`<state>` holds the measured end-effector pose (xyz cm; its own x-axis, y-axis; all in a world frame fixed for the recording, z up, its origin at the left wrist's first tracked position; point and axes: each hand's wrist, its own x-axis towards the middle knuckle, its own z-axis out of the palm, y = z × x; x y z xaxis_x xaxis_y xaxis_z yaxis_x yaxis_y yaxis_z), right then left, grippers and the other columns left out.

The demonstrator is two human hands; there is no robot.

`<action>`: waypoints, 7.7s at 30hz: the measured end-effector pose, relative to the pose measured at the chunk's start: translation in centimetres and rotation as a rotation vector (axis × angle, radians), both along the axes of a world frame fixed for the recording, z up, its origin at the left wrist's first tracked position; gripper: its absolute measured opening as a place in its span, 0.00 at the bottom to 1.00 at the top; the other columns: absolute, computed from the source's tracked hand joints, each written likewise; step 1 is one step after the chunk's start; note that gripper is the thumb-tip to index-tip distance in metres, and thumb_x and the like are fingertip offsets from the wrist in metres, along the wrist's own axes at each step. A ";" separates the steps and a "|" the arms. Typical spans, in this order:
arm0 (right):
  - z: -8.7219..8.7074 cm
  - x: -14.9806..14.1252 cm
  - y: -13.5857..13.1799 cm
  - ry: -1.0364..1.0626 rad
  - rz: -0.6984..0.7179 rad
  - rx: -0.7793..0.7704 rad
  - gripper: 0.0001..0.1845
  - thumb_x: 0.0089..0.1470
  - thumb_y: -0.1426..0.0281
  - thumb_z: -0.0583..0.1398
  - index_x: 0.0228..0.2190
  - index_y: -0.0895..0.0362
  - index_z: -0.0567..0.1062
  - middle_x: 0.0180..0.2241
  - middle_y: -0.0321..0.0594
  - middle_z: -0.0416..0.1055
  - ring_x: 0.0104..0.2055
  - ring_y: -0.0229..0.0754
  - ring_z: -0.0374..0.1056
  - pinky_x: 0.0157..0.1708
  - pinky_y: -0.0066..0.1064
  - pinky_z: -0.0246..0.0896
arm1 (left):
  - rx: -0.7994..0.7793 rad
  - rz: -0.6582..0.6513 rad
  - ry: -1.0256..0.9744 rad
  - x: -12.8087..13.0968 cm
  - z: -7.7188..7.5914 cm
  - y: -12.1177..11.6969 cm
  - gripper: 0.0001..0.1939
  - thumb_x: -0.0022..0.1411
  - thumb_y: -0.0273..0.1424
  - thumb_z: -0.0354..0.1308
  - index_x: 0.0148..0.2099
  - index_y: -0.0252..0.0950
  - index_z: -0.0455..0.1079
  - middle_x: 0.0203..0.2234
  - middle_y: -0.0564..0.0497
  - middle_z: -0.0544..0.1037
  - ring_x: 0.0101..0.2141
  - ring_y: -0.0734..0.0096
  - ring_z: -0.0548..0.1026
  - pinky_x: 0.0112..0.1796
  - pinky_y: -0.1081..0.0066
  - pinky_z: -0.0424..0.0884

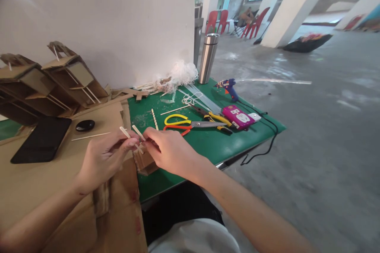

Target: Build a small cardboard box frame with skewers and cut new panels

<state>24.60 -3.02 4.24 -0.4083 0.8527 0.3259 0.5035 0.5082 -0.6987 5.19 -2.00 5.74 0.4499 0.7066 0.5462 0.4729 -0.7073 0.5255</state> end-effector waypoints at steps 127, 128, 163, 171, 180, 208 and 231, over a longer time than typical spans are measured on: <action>3.5 -1.5 -0.6 0.346 -0.114 0.022 0.07 0.62 0.70 0.57 0.31 0.56 0.72 0.42 0.42 0.71 0.46 0.43 0.68 0.48 0.36 0.64 | 0.211 0.025 0.024 -1.4 2.2 0.3 0.04 0.65 0.25 0.59 0.41 0.39 0.69 0.36 0.52 0.79 0.37 0.71 0.75 0.38 0.71 0.73; 3.4 -1.5 -0.6 0.340 -0.115 0.022 0.07 0.62 0.69 0.57 0.31 0.56 0.72 0.42 0.42 0.71 0.47 0.43 0.68 0.49 0.37 0.63 | 0.213 0.020 0.024 -1.4 2.2 0.4 0.04 0.65 0.25 0.59 0.41 0.39 0.69 0.36 0.53 0.79 0.37 0.71 0.75 0.38 0.71 0.72; 3.7 -0.7 -0.4 0.246 -0.080 0.087 0.10 0.62 0.73 0.55 0.31 0.58 0.74 0.44 0.45 0.67 0.49 0.43 0.67 0.53 0.40 0.63 | 0.123 -0.123 0.072 -1.8 2.8 0.0 0.14 0.62 0.23 0.54 0.50 0.37 0.66 0.47 0.44 0.76 0.50 0.63 0.74 0.50 0.63 0.71; 3.7 -0.7 -0.1 0.244 -0.056 0.097 0.10 0.63 0.72 0.55 0.31 0.58 0.74 0.44 0.45 0.66 0.48 0.42 0.67 0.49 0.38 0.65 | 0.099 -0.115 0.066 -1.8 2.7 0.1 0.15 0.61 0.22 0.54 0.50 0.38 0.66 0.46 0.46 0.77 0.47 0.65 0.76 0.48 0.65 0.73; 4.1 -0.6 -0.3 0.224 -0.052 0.078 0.11 0.64 0.74 0.53 0.30 0.57 0.73 0.44 0.45 0.66 0.48 0.43 0.67 0.48 0.37 0.66 | 0.090 -0.112 0.072 -1.5 2.8 -0.1 0.16 0.61 0.22 0.54 0.50 0.39 0.64 0.45 0.47 0.76 0.47 0.64 0.75 0.48 0.62 0.72; 4.0 -0.5 0.0 0.212 -0.057 0.076 0.11 0.64 0.72 0.53 0.31 0.57 0.73 0.41 0.44 0.66 0.44 0.43 0.68 0.48 0.39 0.67 | 0.137 -0.126 0.253 -1.1 0.3 0.4 0.40 0.54 0.22 0.58 0.65 0.40 0.44 0.55 0.37 0.66 0.55 0.48 0.67 0.51 0.46 0.68; 4.1 -0.4 0.0 0.191 -0.060 0.078 0.12 0.64 0.73 0.52 0.31 0.57 0.72 0.40 0.43 0.66 0.44 0.42 0.67 0.46 0.37 0.65 | -0.085 -0.134 0.390 -1.9 -1.6 1.2 0.61 0.54 0.39 0.66 0.71 0.40 0.21 0.54 0.34 0.74 0.47 0.45 0.78 0.40 0.55 0.77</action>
